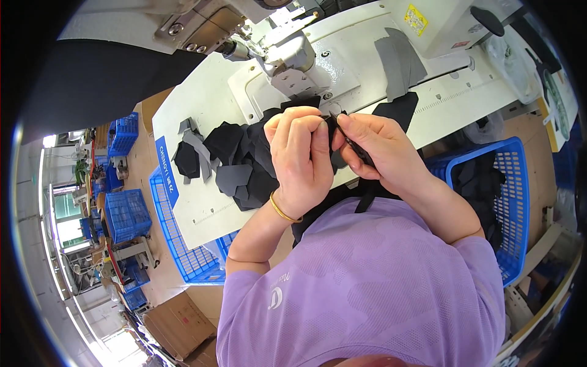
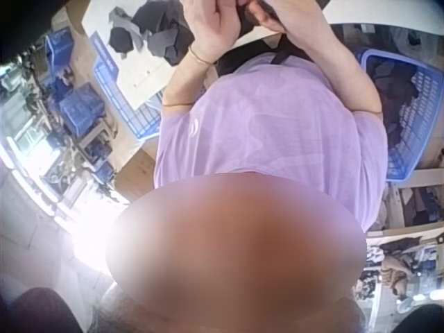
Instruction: Stitching and trimming black fabric shoe components using an industrial sewing machine.
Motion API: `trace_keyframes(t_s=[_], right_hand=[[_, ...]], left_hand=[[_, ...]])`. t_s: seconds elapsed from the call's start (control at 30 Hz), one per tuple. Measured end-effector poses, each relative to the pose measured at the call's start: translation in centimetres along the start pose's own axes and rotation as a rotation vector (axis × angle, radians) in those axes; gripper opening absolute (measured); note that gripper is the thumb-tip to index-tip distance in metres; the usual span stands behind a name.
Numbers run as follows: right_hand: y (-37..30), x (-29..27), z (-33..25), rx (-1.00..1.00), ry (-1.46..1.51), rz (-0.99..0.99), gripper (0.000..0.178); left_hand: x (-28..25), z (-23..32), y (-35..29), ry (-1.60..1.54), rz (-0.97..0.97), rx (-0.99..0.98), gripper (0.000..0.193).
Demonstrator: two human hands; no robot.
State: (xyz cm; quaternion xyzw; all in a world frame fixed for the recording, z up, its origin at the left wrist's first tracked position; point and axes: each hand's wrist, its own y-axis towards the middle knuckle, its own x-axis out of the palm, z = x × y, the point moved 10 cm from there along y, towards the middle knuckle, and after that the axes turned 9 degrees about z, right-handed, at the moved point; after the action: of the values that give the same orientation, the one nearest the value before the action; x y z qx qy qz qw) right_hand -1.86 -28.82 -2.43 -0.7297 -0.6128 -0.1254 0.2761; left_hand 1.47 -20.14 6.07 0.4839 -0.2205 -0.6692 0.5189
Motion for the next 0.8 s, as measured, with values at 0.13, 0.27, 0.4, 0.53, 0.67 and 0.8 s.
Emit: trace_keyframes(t_s=[0.13,0.27,0.4,0.53,0.67,0.8], right_hand=[[-0.5,-1.3,-1.1,-0.128,0.020,0.128,0.030],[-2.7,-1.5,-6.2,-0.677,-0.420,0.382,0.023],[-1.8,0.0,-5.9,-0.739,-0.759,0.319,0.016],[-3.2,1.4,-6.8,-1.020,-0.890,0.307,0.014],[-2.9,0.6,-6.4,-0.924,-0.780,0.341,0.008],[-1.1,-0.8,-5.1,-0.624,-0.608,0.300,0.013]], left_hand=[[0.0,0.0,0.1,0.037,-0.056,-0.010,0.003],[-0.1,0.2,0.2,0.009,-0.075,0.017,0.003],[0.0,0.7,0.4,0.002,-0.033,0.038,0.002],[0.5,-0.7,0.0,-0.060,-0.063,-0.095,0.003],[-0.2,-0.2,-0.2,0.011,0.002,-0.041,0.001],[0.7,-2.6,-0.7,-0.216,-0.056,-0.192,0.006]])
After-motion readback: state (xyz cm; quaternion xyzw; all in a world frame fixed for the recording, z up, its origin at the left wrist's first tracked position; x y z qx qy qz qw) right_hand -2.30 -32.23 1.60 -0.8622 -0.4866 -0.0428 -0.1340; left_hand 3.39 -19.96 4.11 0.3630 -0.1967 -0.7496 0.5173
